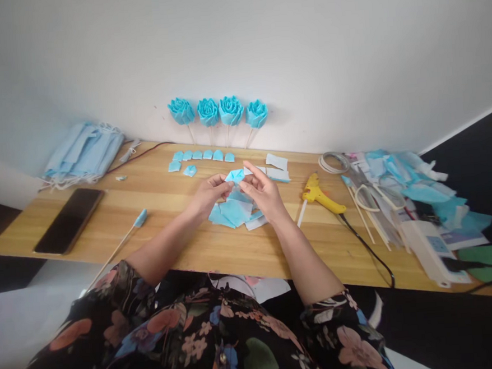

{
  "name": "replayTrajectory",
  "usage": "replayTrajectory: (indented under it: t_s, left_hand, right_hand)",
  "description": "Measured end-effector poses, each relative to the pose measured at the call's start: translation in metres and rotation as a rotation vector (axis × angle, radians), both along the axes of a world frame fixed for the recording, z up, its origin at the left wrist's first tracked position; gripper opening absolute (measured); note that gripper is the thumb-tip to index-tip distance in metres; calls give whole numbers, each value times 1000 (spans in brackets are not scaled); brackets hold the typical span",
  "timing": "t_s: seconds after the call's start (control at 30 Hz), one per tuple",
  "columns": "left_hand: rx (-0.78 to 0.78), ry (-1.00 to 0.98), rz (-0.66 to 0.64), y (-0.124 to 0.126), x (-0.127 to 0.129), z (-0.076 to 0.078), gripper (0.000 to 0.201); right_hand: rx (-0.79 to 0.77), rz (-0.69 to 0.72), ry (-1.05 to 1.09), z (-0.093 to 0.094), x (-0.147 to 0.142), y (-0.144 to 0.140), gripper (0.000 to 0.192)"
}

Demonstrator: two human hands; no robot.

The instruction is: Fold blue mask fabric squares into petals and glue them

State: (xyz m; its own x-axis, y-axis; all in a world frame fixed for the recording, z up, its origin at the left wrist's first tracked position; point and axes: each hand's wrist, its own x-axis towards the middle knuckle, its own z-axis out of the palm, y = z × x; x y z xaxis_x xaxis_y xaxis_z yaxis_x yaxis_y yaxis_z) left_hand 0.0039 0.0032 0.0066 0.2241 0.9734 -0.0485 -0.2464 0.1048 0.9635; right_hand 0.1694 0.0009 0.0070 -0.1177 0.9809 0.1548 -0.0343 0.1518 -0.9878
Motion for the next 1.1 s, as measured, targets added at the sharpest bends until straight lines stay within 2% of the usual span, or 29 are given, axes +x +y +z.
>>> replayTrajectory:
  t_s: [0.33, 0.53, 0.73, 0.93, 1.1]
  left_hand:
    - [-10, 73, -93, -2, 2, 3, 34]
    - [-6, 78, -70, -1, 3, 5, 34]
    - [-22, 82, -48, -2, 1, 6, 29]
    - [2, 77, -55, -3, 3, 7, 38]
    - [26, 70, -58, -3, 3, 5, 39]
  right_hand:
    - [21, -70, 6, -3, 5, 3, 56]
    - [31, -46, -21, -4, 4, 2, 57]
    - [-2, -62, 5, -6, 7, 1, 50]
    - [16, 5, -59, -4, 3, 0, 61]
    - [37, -18, -70, -5, 2, 0, 56]
